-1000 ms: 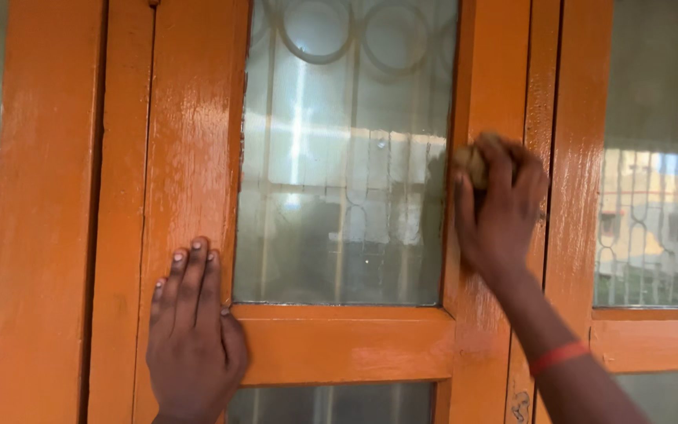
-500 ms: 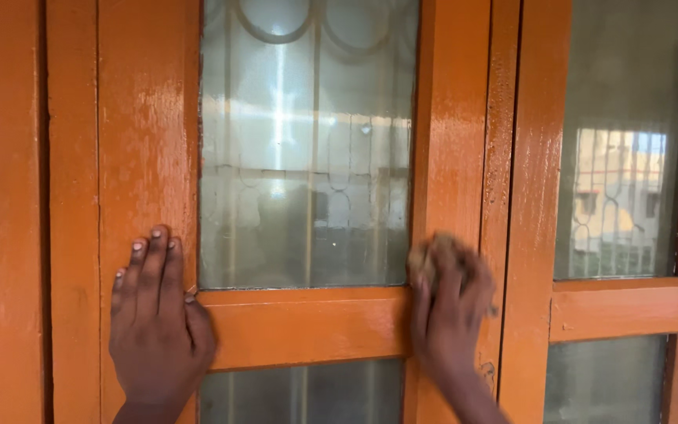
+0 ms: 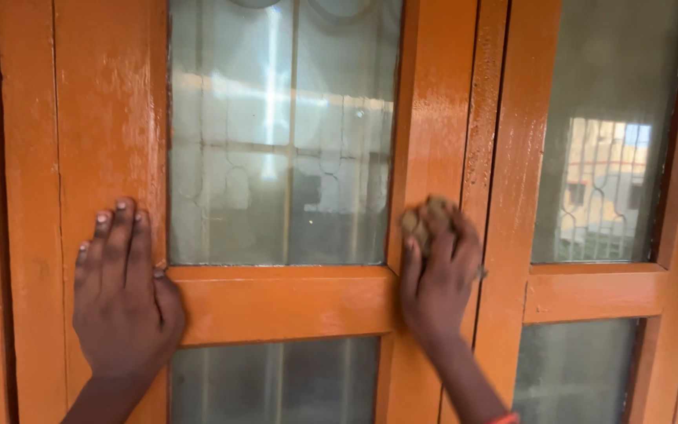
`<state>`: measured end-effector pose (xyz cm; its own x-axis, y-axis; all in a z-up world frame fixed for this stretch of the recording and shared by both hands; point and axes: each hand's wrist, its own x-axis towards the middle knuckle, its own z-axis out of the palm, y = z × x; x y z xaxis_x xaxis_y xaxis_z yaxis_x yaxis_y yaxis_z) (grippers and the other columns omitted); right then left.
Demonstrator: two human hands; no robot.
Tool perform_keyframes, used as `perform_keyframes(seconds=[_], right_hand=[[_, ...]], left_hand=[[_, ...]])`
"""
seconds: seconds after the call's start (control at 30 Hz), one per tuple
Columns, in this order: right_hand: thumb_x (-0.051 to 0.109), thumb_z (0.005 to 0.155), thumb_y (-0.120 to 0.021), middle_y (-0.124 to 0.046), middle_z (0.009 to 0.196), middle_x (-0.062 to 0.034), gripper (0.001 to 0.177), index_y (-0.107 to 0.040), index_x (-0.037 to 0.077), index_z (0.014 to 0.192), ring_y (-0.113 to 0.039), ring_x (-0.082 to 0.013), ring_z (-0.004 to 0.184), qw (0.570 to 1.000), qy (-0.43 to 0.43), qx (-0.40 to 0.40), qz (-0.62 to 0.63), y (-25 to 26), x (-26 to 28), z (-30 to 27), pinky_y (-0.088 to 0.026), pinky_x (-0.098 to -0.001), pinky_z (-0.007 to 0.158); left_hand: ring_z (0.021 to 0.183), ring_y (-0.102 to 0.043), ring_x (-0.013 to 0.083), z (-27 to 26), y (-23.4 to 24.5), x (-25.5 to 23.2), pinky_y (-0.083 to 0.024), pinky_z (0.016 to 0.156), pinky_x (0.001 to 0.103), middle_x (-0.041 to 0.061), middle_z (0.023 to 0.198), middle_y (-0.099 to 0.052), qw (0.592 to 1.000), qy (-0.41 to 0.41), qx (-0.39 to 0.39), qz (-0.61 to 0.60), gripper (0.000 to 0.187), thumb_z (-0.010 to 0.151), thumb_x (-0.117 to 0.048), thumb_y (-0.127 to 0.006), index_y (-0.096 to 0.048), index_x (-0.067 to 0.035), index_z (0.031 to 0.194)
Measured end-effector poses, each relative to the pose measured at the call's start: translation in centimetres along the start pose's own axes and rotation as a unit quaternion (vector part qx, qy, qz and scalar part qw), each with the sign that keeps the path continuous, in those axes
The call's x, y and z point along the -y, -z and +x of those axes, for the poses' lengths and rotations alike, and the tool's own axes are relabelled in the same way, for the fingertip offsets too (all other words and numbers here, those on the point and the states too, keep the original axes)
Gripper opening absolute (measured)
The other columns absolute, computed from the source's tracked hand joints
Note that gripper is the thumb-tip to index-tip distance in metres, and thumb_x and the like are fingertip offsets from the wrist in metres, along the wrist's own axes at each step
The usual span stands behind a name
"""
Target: The person cleans a window by wiping the glass panels with a cloth and spraying liquid from a bottle onto the surface.
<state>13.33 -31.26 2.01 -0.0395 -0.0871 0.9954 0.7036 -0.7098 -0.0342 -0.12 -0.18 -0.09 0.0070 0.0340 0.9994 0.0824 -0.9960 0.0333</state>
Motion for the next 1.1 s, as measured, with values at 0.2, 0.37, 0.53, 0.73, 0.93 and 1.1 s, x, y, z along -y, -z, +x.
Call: perform_keyframes(seconds=[0.2,0.37,0.53,0.73,0.93,1.1], right_hand=[[0.006,0.097,-0.061,-0.045,0.143,-0.0252,0.036,-0.061,0.006,0.133,-0.043,-0.0442,0.134,0.993,-0.111,0.029,0.04,1.1,3.2,-6.3,-0.038,-0.0541,0.109],[0.0,0.091,-0.065,-0.049,0.143,-0.0207,0.039,-0.066,0.009,0.129,-0.043,-0.0404,0.137,0.974,-0.195,0.024,0.11,1.1,7.0,-6.7,-0.041,-0.0486,0.11],[-0.003,0.092,-0.064,-0.056,0.144,-0.0162,0.039,-0.066,0.007,0.13,-0.053,-0.0343,0.135,0.953,-0.223,0.012,0.205,0.6,10.7,-7.3,-0.043,-0.0425,0.111],[-0.003,0.094,-0.059,-0.06,0.123,-0.0122,0.034,-0.048,0.004,0.126,-0.064,-0.0174,0.112,0.808,-0.403,0.012,0.43,1.0,9.9,-8.9,-0.054,-0.0323,0.094],[-0.003,0.096,-0.056,-0.063,0.107,-0.0147,0.025,-0.047,0.004,0.119,-0.064,-0.0187,0.101,0.712,-0.483,0.038,0.509,3.6,7.5,-11.7,-0.053,-0.0311,0.088],[0.005,0.089,-0.064,-0.065,0.122,-0.0164,0.039,-0.058,0.003,0.127,-0.063,-0.0252,0.121,0.801,-0.457,0.193,0.336,7.8,5.4,-14.1,-0.045,-0.0368,0.106]], left_hand=[[0.158,-0.032,0.0381,0.0,0.0,-0.4,-0.025,0.128,0.056,0.02,0.167,-0.039,0.999,0.013,0.027,-0.014,0.064,0.095,-0.008,-0.041,-0.043,0.005,0.158],[0.155,-0.024,0.0354,-3.5,-1.1,-4.1,-0.019,0.123,0.055,0.018,0.164,-0.031,0.964,-0.119,0.178,-0.157,0.064,0.096,-0.022,-0.041,-0.032,0.0,0.155],[0.15,-0.018,0.0449,-4.6,-2.5,-10.0,-0.014,0.116,0.061,0.028,0.163,-0.018,0.925,-0.158,0.218,-0.27,0.108,0.072,-0.039,-0.077,-0.024,0.005,0.155],[0.148,-0.026,0.0512,-3.5,-1.0,-12.9,-0.028,0.113,0.062,0.022,0.166,-0.015,0.87,-0.162,0.322,-0.335,0.103,0.064,-0.006,-0.084,-0.038,-0.022,0.154],[0.138,-0.039,0.0466,-7.0,-2.7,-15.5,-0.049,0.101,0.054,0.021,0.15,-0.032,0.839,-0.162,0.304,-0.422,0.09,0.057,-0.001,-0.086,-0.051,-0.02,0.137],[0.128,-0.051,0.0408,-11.0,-3.4,-17.6,-0.053,0.095,0.051,0.015,0.137,-0.047,0.864,-0.093,0.282,-0.408,0.071,0.056,0.004,-0.084,-0.062,-0.018,0.12]])
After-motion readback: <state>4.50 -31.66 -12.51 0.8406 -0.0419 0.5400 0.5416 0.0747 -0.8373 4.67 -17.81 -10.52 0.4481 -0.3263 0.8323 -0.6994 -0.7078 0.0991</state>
